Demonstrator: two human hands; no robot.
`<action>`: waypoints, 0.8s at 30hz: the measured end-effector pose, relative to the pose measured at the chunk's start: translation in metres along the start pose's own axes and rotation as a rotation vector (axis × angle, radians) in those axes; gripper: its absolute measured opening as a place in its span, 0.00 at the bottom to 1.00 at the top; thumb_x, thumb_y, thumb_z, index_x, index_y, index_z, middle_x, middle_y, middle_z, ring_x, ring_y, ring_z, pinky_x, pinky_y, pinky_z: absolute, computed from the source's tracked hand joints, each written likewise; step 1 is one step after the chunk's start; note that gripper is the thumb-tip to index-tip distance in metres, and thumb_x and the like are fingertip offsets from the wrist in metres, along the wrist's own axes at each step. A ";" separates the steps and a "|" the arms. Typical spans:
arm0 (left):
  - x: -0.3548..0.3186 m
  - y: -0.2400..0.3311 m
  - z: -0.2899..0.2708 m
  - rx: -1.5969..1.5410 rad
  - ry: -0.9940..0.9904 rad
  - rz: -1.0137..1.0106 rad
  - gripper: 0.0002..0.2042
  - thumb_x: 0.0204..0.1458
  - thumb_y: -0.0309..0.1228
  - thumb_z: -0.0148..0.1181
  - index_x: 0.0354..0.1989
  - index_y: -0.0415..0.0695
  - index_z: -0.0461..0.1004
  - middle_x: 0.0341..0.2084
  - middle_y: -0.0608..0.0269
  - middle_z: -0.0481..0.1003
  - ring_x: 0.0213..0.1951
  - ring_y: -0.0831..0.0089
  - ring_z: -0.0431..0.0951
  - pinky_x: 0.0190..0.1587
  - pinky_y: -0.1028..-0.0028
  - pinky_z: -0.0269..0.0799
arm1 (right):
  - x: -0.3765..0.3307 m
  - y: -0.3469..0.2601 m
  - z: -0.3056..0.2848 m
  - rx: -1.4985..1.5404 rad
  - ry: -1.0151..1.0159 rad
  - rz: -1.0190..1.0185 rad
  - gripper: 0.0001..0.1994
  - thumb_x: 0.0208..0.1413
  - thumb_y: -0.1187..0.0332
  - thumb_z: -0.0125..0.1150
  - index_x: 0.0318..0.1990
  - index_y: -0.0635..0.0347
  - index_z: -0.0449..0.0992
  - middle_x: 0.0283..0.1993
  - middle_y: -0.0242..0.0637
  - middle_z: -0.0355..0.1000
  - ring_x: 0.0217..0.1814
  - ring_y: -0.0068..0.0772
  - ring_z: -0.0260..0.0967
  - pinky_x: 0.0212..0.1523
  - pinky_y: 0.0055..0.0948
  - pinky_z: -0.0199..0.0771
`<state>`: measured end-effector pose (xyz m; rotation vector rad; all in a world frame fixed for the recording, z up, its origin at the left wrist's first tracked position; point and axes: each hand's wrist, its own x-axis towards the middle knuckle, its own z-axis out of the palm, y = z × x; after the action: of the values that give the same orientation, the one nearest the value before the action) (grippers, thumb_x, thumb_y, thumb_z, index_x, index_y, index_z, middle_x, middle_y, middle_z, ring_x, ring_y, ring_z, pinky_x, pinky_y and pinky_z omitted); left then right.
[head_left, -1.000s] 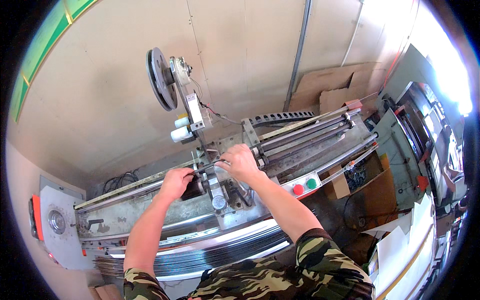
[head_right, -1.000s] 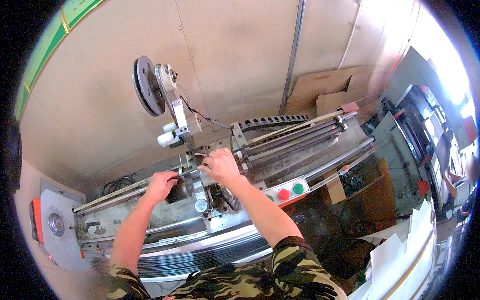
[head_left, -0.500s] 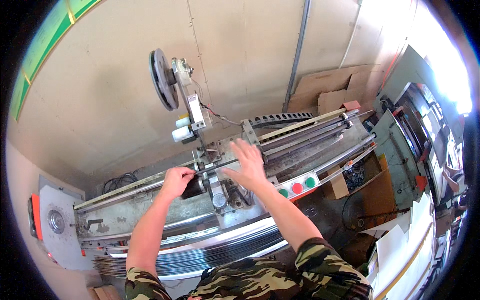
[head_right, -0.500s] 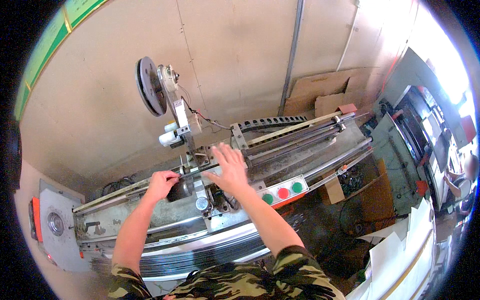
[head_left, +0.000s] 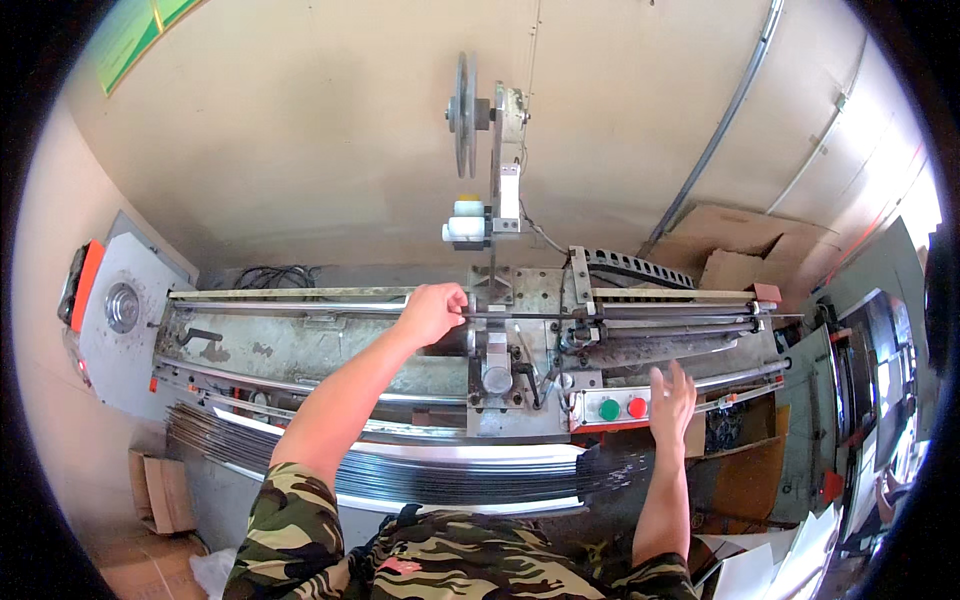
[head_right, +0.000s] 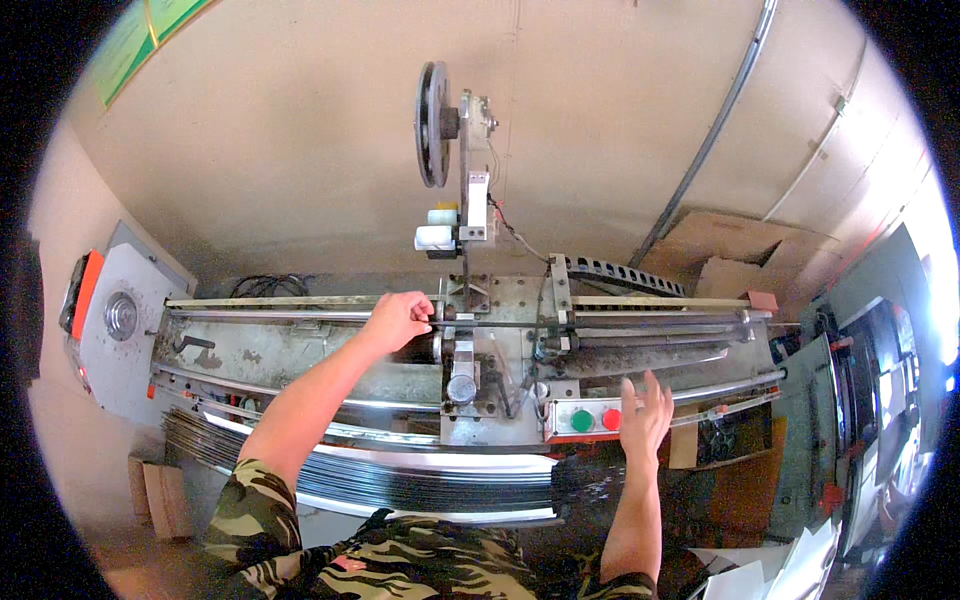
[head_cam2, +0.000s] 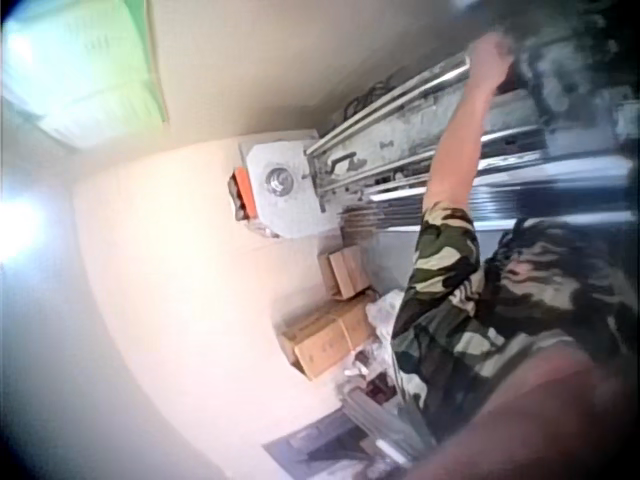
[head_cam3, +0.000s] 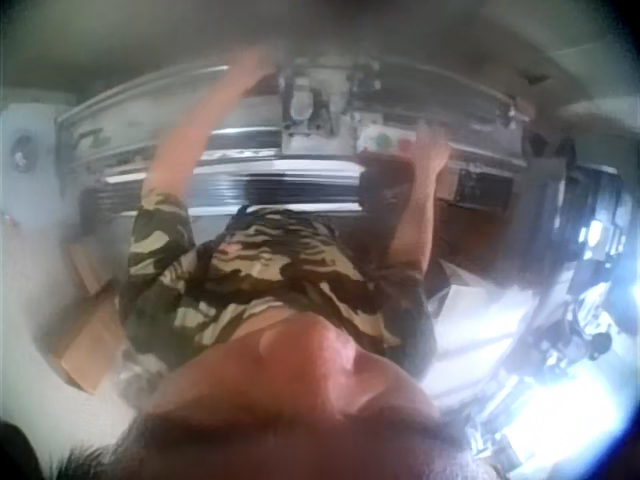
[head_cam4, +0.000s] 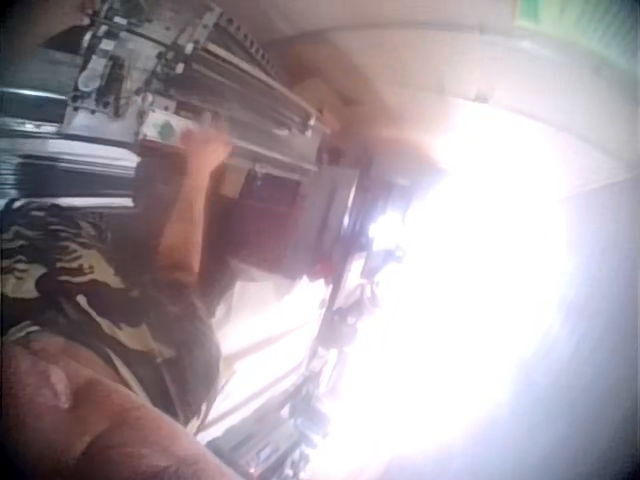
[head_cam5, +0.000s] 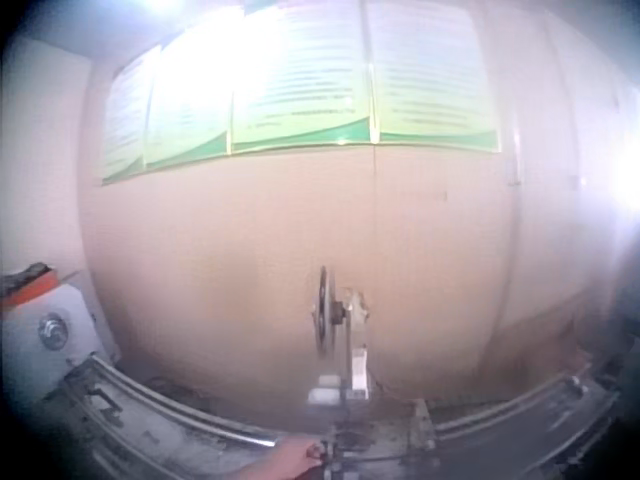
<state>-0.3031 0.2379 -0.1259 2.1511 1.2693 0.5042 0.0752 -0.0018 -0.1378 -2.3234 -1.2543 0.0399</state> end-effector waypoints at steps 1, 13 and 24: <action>0.004 0.002 -0.002 0.025 -0.025 -0.012 0.13 0.40 0.24 0.73 0.35 0.41 0.78 0.28 0.61 0.80 0.32 0.69 0.81 0.40 0.69 0.77 | 0.016 -0.020 -0.002 0.068 0.019 -0.099 0.24 0.57 0.59 0.64 0.58 0.63 0.74 0.55 0.49 0.75 0.63 0.52 0.65 0.68 0.48 0.57; 0.033 0.006 -0.014 0.124 -0.239 -0.086 0.17 0.31 0.28 0.78 0.32 0.43 0.79 0.29 0.63 0.82 0.34 0.69 0.82 0.40 0.68 0.78 | 0.101 -0.164 0.085 0.040 -0.755 -0.559 0.18 0.59 0.51 0.60 0.45 0.56 0.81 0.40 0.50 0.79 0.45 0.52 0.76 0.47 0.43 0.73; -0.032 -0.014 -0.031 0.048 -0.068 0.289 0.28 0.35 0.33 0.78 0.48 0.42 0.75 0.43 0.56 0.76 0.48 0.59 0.76 0.51 0.63 0.73 | 0.082 -0.165 0.109 0.094 -0.430 -0.624 0.11 0.42 0.58 0.75 0.28 0.53 0.84 0.41 0.32 0.82 0.50 0.39 0.75 0.64 0.50 0.59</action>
<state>-0.3456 0.2238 -0.1130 2.3855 0.9465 0.5161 -0.0336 0.1829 -0.1446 -1.8021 -2.0885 0.3903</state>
